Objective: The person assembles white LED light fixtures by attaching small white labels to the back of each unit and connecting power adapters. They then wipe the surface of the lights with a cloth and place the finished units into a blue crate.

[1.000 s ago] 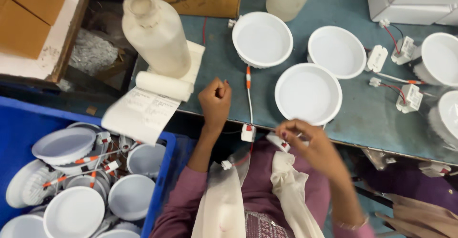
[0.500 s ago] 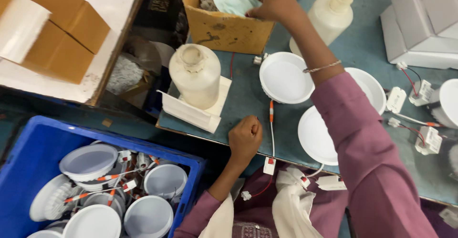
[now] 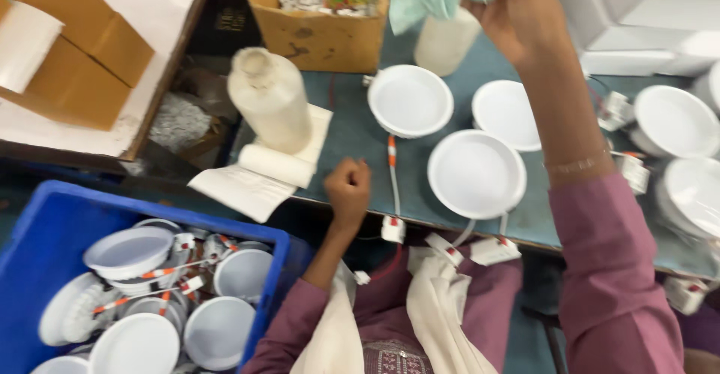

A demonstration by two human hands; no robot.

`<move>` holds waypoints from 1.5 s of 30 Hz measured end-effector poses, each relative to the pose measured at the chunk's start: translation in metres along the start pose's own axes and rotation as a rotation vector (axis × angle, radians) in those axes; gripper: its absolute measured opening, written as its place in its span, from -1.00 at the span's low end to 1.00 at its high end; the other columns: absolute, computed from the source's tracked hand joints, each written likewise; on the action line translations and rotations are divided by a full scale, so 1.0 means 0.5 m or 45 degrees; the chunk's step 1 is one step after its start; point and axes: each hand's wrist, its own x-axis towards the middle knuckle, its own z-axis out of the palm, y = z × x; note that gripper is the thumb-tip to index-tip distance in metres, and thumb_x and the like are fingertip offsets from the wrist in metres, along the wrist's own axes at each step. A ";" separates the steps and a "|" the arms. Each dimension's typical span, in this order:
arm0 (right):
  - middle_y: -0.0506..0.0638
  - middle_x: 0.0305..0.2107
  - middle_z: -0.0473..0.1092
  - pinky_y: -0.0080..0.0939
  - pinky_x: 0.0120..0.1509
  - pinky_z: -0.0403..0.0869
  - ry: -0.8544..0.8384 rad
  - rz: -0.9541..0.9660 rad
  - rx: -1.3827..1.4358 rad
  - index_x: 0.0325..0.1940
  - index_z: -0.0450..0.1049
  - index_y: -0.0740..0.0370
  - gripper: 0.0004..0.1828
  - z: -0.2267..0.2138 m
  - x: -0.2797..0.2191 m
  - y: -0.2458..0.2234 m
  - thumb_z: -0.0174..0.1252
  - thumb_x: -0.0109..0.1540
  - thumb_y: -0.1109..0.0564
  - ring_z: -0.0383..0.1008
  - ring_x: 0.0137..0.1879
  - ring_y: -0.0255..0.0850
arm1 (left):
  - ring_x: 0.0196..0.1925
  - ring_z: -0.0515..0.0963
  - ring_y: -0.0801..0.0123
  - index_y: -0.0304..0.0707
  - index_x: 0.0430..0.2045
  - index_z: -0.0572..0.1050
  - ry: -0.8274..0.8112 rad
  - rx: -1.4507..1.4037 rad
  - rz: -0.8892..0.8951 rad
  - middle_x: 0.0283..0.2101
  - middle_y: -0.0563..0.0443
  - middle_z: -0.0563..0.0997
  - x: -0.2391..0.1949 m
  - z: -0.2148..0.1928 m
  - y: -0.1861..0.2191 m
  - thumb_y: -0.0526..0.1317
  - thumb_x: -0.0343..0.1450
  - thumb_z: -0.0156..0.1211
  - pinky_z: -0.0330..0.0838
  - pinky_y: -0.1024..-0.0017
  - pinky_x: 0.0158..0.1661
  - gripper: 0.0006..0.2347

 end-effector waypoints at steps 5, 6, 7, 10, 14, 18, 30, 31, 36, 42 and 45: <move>-0.08 -0.15 0.47 -0.14 0.08 0.46 0.324 0.074 -0.383 -0.07 0.36 0.21 -0.87 0.068 -0.326 -0.138 0.16 0.35 0.31 0.50 -0.04 -0.31 | -0.42 0.35 0.43 -0.29 -0.31 0.33 -0.291 -1.227 -0.320 -0.41 0.08 0.39 -0.104 0.026 0.168 -0.26 0.56 0.17 0.32 0.44 -0.33 -0.85; -0.03 -0.21 0.41 -0.09 -0.02 0.42 0.457 0.055 -0.817 -0.08 0.33 0.26 -0.83 0.080 -0.393 -0.151 0.20 0.33 0.30 0.43 -0.13 -0.24 | -0.35 0.51 0.39 -0.32 -0.14 0.43 -0.539 -1.474 -0.347 -0.34 0.01 0.55 -0.142 0.038 0.215 -0.20 0.56 0.13 0.46 0.43 -0.25 -0.84; 0.01 -0.26 0.36 -0.03 -0.11 0.38 0.584 0.038 -1.254 -0.09 0.30 0.30 -0.79 0.091 -0.460 -0.161 0.23 0.32 0.28 0.36 -0.22 -0.17 | -0.07 0.52 0.43 -0.27 0.01 0.36 -0.726 -1.554 -0.406 -0.10 0.05 0.53 -0.174 0.051 0.256 -0.17 0.54 0.12 0.46 0.43 -0.04 -0.76; 0.19 -0.05 0.46 -0.02 0.16 0.45 0.395 -0.177 -1.784 0.07 0.37 0.32 -0.68 0.132 -0.645 -0.141 0.30 0.29 0.27 0.49 0.07 0.04 | 0.21 0.52 0.46 -0.12 0.17 0.32 -0.929 -1.928 -0.947 0.13 0.15 0.54 -0.244 0.127 0.338 -0.17 0.49 0.10 0.45 0.40 0.18 -0.66; 0.23 0.16 0.38 0.05 0.36 0.33 0.032 -0.223 -1.719 0.13 0.36 0.29 -0.49 0.155 -0.843 -0.132 0.33 0.14 0.18 0.40 0.27 0.06 | 0.14 0.51 0.34 -0.44 0.16 0.43 -1.118 -1.899 -1.373 0.08 -0.02 0.57 -0.316 0.171 0.344 -0.25 0.60 0.14 0.43 0.29 0.12 -0.72; 0.12 0.29 0.34 -0.15 0.48 0.36 0.794 -0.148 -1.015 0.34 0.26 0.21 -0.49 0.165 -0.957 -0.082 0.28 0.36 0.16 0.37 0.37 -0.12 | 0.14 0.56 0.37 -0.30 0.10 0.44 -1.105 -1.912 -1.472 0.05 0.05 0.57 -0.374 0.197 0.335 -0.36 0.51 0.20 0.47 0.31 0.16 -0.74; -0.02 -0.17 0.40 -0.34 -0.05 0.27 1.137 0.209 -0.158 -0.02 0.32 0.39 -0.76 0.080 -0.958 0.038 0.26 0.39 0.25 0.31 -0.09 -0.37 | 0.04 0.61 0.42 -0.39 0.12 0.43 -1.395 -1.270 -1.304 0.01 -0.01 0.60 -0.315 0.184 0.317 -0.35 0.40 0.31 0.50 0.41 0.09 -0.61; -0.04 -0.22 0.39 -0.36 -0.11 0.23 1.112 0.212 -0.129 -0.08 0.32 0.41 -0.78 0.081 -0.947 0.040 0.26 0.42 0.27 0.27 -0.14 -0.40 | 0.02 0.62 0.41 -0.44 0.11 0.44 -1.357 -1.203 -1.255 -0.01 -0.04 0.61 -0.305 0.177 0.315 -0.35 0.39 0.33 0.51 0.40 0.05 -0.61; -0.05 -0.13 0.50 -0.38 0.12 0.46 1.044 0.168 0.257 0.14 0.29 0.29 -0.60 0.101 -0.849 0.051 0.20 0.28 0.14 0.50 -0.01 -0.37 | 0.02 0.60 0.46 -0.43 0.17 0.39 -1.271 -1.176 -1.143 -0.01 -0.02 0.60 -0.236 0.134 0.289 -0.31 0.41 0.32 0.50 0.43 0.05 -0.57; -0.02 -0.19 0.44 -0.37 0.06 0.40 0.948 0.245 0.091 0.31 0.39 0.44 -0.55 0.122 -0.794 0.082 0.23 0.35 0.25 0.40 -0.08 -0.34 | 0.16 0.51 0.47 -0.40 0.25 0.36 -1.333 -1.090 -1.234 0.12 0.00 0.55 -0.194 0.088 0.205 0.00 0.50 0.15 0.38 0.46 0.16 -0.49; 0.02 -0.15 0.46 -0.32 0.15 0.44 0.899 0.309 -0.325 0.01 0.49 0.44 -0.79 0.152 -0.783 0.087 0.20 0.28 0.37 0.44 -0.01 -0.28 | 0.22 0.46 0.41 -0.41 0.30 0.32 -1.337 -1.017 -1.358 0.19 -0.06 0.50 -0.180 0.061 0.168 0.12 0.51 0.03 0.32 0.43 0.20 -0.41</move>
